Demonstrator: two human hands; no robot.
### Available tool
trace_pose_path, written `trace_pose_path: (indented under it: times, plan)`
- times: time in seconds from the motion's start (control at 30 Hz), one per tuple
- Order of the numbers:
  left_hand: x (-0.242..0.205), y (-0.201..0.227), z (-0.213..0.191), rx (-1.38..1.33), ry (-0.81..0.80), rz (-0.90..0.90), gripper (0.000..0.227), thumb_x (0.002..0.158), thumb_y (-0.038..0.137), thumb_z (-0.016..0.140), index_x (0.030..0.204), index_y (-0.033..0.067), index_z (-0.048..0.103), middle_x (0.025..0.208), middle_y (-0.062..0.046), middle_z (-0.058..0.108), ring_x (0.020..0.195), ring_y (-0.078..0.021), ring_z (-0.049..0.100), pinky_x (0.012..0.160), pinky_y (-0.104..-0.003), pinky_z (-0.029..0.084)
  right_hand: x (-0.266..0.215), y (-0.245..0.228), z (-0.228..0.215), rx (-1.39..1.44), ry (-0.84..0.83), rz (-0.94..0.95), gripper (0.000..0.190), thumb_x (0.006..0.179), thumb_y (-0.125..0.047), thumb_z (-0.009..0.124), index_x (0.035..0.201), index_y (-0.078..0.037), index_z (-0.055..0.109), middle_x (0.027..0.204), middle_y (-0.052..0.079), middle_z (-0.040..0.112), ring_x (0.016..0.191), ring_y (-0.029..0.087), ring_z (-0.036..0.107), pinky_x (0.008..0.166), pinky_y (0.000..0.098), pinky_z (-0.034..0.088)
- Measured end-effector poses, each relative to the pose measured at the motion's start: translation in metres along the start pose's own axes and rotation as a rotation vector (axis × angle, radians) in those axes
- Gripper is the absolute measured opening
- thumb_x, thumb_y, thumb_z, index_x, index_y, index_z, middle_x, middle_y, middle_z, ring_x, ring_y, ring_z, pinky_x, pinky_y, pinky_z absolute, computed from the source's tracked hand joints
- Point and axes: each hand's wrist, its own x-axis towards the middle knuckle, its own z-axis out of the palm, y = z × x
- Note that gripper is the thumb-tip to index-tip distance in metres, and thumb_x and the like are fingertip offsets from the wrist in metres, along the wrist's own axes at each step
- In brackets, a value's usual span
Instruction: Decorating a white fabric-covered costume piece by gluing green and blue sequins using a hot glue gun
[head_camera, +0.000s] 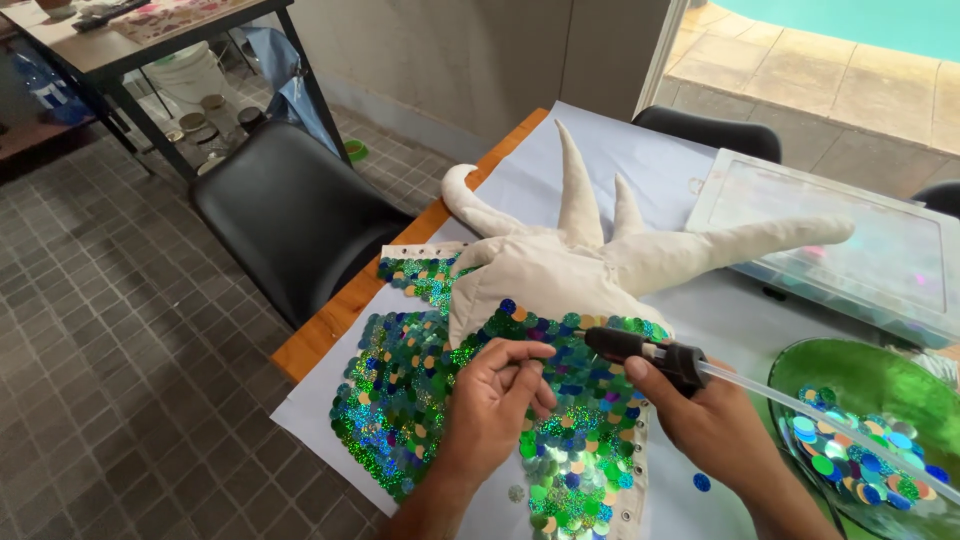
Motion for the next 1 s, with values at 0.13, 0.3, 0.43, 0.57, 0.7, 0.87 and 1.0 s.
trace_pose_path:
  times: [0.13, 0.3, 0.43, 0.57, 0.7, 0.87, 1.0]
  plan:
    - [0.007, -0.008, 0.004, 0.053, 0.060, 0.112, 0.026, 0.099, 0.010, 0.059, 0.122, 0.0032, 0.070, 0.075, -0.008, 0.069, 0.060, -0.0127, 0.068, 0.056, -0.025, 0.060, 0.001, -0.016, 0.003, -0.141, 0.057, -0.213, 0.039, 0.095, -0.040, 0.069, 0.076, -0.007, 0.066, 0.065, 0.005, 0.059, 0.063, 0.018, 0.053, 0.061, 0.0352, 0.040]
    - [0.011, -0.003, 0.011, 0.106, 0.237, -0.015, 0.019, 0.092, 0.009, 0.068, 0.110, 0.0041, 0.071, 0.072, -0.008, 0.077, 0.062, -0.0130, 0.074, 0.061, -0.026, 0.066, 0.004, -0.038, 0.005, -0.282, 0.074, -0.191, 0.046, 0.095, -0.048, 0.066, 0.075, -0.007, 0.059, 0.068, 0.007, 0.062, 0.064, 0.020, 0.055, 0.062, 0.0370, 0.039]
    - [0.013, -0.008, 0.011, 0.083, 0.272, -0.108, 0.012, 0.088, 0.014, 0.076, 0.097, 0.0055, 0.076, 0.075, -0.007, 0.081, 0.066, -0.0121, 0.076, 0.065, -0.024, 0.066, 0.004, -0.045, 0.006, -0.395, 0.042, -0.156, 0.049, 0.096, -0.053, 0.061, 0.077, -0.008, 0.059, 0.070, 0.006, 0.064, 0.069, 0.021, 0.059, 0.066, 0.0374, 0.042]
    - [0.018, -0.020, 0.010, -0.005, 0.227, -0.006, 0.011, 0.089, 0.010, 0.074, 0.097, 0.0034, 0.072, 0.084, -0.010, 0.078, 0.078, -0.0151, 0.076, 0.073, -0.025, 0.066, 0.001, -0.051, 0.006, -0.417, 0.043, -0.121, 0.048, 0.097, -0.053, 0.061, 0.079, -0.008, 0.063, 0.071, 0.008, 0.066, 0.067, 0.022, 0.061, 0.065, 0.0384, 0.043]
    - [0.018, -0.014, 0.014, -0.040, 0.228, -0.010, 0.011, 0.093, 0.011, 0.071, 0.099, 0.0022, 0.071, 0.076, -0.012, 0.079, 0.071, -0.0167, 0.078, 0.065, -0.027, 0.067, 0.002, -0.054, 0.006, -0.463, 0.030, -0.068, 0.052, 0.097, -0.058, 0.056, 0.083, -0.009, 0.062, 0.077, 0.008, 0.068, 0.074, 0.023, 0.064, 0.069, 0.0378, 0.045]
    - [0.021, -0.011, 0.019, -0.018, 0.307, -0.035, 0.014, 0.091, 0.012, 0.074, 0.100, 0.0015, 0.076, 0.072, -0.011, 0.078, 0.065, -0.0150, 0.077, 0.060, -0.025, 0.065, 0.007, -0.051, 0.008, -0.534, 0.024, 0.017, 0.061, 0.092, -0.067, 0.051, 0.083, -0.012, 0.078, 0.071, 0.011, 0.073, 0.077, 0.029, 0.071, 0.072, 0.0390, 0.046]
    - [0.025, -0.021, 0.023, -0.101, 0.323, 0.019, 0.011, 0.091, 0.009, 0.074, 0.100, 0.0019, 0.074, 0.069, -0.017, 0.078, 0.052, -0.0139, 0.070, 0.052, -0.021, 0.057, 0.004, -0.033, 0.007, -0.325, 0.102, -0.283, 0.061, 0.093, -0.053, 0.069, 0.062, -0.001, 0.063, 0.058, 0.021, 0.064, 0.061, 0.038, 0.065, 0.065, 0.0431, 0.051]
